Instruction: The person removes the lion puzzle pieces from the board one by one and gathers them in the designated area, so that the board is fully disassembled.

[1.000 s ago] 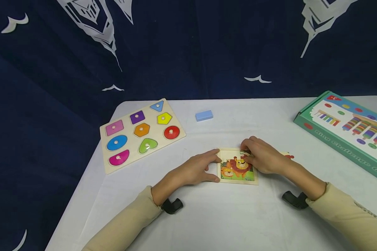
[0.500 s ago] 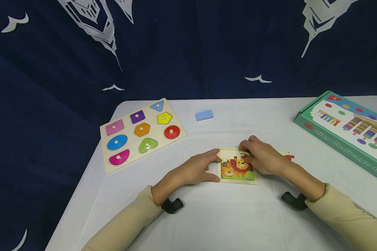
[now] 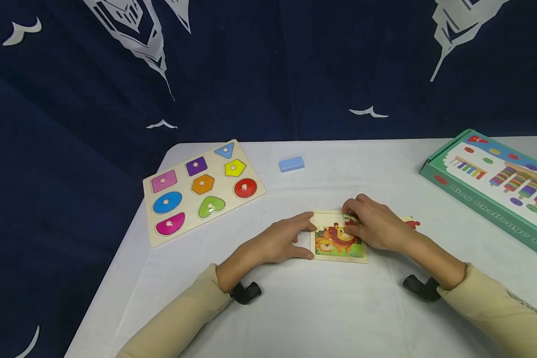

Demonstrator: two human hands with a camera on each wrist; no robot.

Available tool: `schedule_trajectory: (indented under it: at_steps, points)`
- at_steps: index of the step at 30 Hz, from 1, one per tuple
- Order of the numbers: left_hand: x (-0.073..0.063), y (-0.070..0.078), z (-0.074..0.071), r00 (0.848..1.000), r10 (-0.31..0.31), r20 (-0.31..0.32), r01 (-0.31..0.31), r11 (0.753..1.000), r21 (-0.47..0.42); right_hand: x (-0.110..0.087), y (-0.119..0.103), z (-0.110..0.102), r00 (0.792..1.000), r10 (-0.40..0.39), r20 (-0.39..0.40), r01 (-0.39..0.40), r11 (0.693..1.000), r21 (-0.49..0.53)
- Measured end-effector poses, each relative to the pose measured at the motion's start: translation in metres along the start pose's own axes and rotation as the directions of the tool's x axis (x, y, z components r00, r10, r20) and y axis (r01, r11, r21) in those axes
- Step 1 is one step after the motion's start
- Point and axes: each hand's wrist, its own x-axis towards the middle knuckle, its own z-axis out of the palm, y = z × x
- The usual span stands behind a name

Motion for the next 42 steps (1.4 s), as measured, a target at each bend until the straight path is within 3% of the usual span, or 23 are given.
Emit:
schedule_trajectory:
  at_steps: [17, 27, 42]
  points:
    - [0.001, -0.001, 0.001, 1.0, -0.006, 0.003, 0.006, 1.0, 0.006, -0.002, 0.002, 0.003, 0.997, -0.049, -0.055, 0.048, 0.999, -0.008]
    - [0.001, 0.0, 0.001, 1.0, -0.013, 0.004, 0.013, 1.0, -0.003, -0.008, 0.004, 0.002, 0.991, -0.035, -0.132, 0.037, 0.999, 0.013]
    - [0.0, 0.0, 0.001, 1.0, -0.018, 0.001, 0.018, 1.0, 0.004, -0.022, 0.001, -0.005, 0.984, -0.048, -0.171, 0.057, 0.997, 0.05]
